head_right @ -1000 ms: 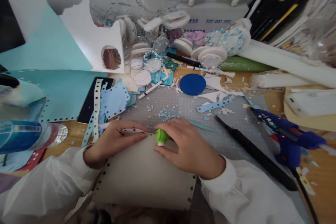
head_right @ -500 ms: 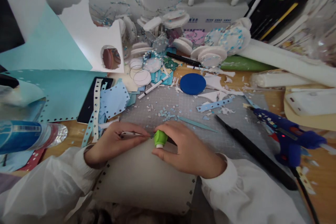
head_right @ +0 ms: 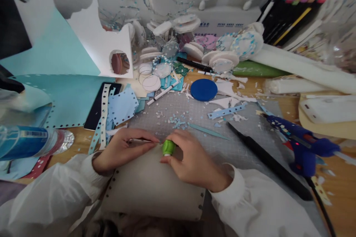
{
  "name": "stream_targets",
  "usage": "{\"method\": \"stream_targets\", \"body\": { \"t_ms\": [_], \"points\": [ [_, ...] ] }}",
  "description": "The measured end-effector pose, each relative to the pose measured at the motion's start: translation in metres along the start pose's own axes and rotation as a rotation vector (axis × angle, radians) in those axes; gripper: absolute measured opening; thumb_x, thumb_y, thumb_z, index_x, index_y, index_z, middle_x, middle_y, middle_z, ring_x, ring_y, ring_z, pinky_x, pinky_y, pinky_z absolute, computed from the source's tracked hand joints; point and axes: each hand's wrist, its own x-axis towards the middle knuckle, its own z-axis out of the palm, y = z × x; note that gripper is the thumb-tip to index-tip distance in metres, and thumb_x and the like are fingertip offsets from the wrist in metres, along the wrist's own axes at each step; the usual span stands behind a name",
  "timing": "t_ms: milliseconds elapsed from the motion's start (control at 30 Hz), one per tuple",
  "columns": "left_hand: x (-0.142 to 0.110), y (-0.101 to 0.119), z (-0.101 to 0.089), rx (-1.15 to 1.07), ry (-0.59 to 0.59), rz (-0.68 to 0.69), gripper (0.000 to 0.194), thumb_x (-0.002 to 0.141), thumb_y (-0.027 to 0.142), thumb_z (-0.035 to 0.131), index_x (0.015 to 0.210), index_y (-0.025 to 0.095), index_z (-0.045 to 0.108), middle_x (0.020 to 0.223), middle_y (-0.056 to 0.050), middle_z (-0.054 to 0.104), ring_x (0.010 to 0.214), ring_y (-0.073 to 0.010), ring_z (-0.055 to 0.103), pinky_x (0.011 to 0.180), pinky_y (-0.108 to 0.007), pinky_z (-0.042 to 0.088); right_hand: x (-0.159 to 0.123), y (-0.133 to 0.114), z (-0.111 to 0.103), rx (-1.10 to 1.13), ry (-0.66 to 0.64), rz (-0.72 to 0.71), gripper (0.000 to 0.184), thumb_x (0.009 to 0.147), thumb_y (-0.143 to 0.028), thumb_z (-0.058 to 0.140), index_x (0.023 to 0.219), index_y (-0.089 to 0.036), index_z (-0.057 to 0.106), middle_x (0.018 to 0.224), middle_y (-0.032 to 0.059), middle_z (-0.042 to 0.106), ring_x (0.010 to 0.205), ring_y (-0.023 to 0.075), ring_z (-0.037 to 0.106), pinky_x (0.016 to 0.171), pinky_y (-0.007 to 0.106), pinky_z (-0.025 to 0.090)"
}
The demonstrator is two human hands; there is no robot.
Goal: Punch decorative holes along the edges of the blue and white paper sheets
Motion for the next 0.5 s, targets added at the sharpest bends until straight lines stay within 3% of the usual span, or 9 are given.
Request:
{"method": "stream_targets", "body": {
  "t_ms": [100,167,300,400,500],
  "points": [
    [-0.001,0.009,-0.005,0.154,0.022,0.128,0.022,0.085,0.028,0.061,0.103,0.018,0.068,0.099,-0.005,0.073,0.093,-0.0177,0.066,0.084,-0.028,0.052,0.000,0.001,0.003,0.004,0.026,-0.006,0.011,0.079,-0.019,0.063,0.085,-0.019,0.053,0.086,0.0048,0.057,0.083,0.0205,0.053,0.074,0.033,0.042],
    [0.000,0.021,-0.009,0.372,0.041,0.268,0.034,0.082,0.038,0.064,0.109,0.017,0.064,0.106,-0.008,0.069,0.100,-0.0213,0.062,0.089,-0.034,0.049,0.000,0.003,0.005,0.007,0.037,-0.027,0.010,0.079,-0.018,0.062,0.083,-0.019,0.052,0.085,0.0049,0.057,0.083,0.0208,0.052,0.073,0.033,0.041],
    [0.006,0.046,-0.006,0.893,-0.102,0.389,0.059,0.072,0.062,0.065,0.105,0.013,0.065,0.102,-0.012,0.066,0.101,-0.0311,0.057,0.088,-0.047,0.044,-0.001,0.007,0.009,0.030,0.061,-0.079,0.012,0.078,-0.019,0.064,0.085,-0.019,0.053,0.086,0.0048,0.058,0.083,0.0211,0.052,0.074,0.035,0.040],
    [0.016,0.053,0.005,1.102,-0.222,0.423,0.053,0.071,0.061,0.065,0.083,0.011,0.068,0.084,-0.011,0.067,0.089,-0.0306,0.060,0.080,-0.045,0.045,-0.002,0.008,0.010,-0.010,0.065,-0.093,0.014,0.076,-0.019,0.065,0.086,-0.018,0.054,0.088,0.0065,0.059,0.085,0.0232,0.052,0.076,0.037,0.039],
    [0.026,0.051,0.014,1.134,-0.268,0.395,0.041,0.072,0.053,0.064,0.075,0.012,0.067,0.075,-0.010,0.068,0.081,-0.0285,0.063,0.077,-0.042,0.045,-0.001,0.008,0.009,-0.058,0.068,-0.098,0.012,0.075,-0.018,0.063,0.082,-0.017,0.054,0.085,0.0072,0.059,0.084,0.0244,0.051,0.075,0.038,0.037]
  ]
}}
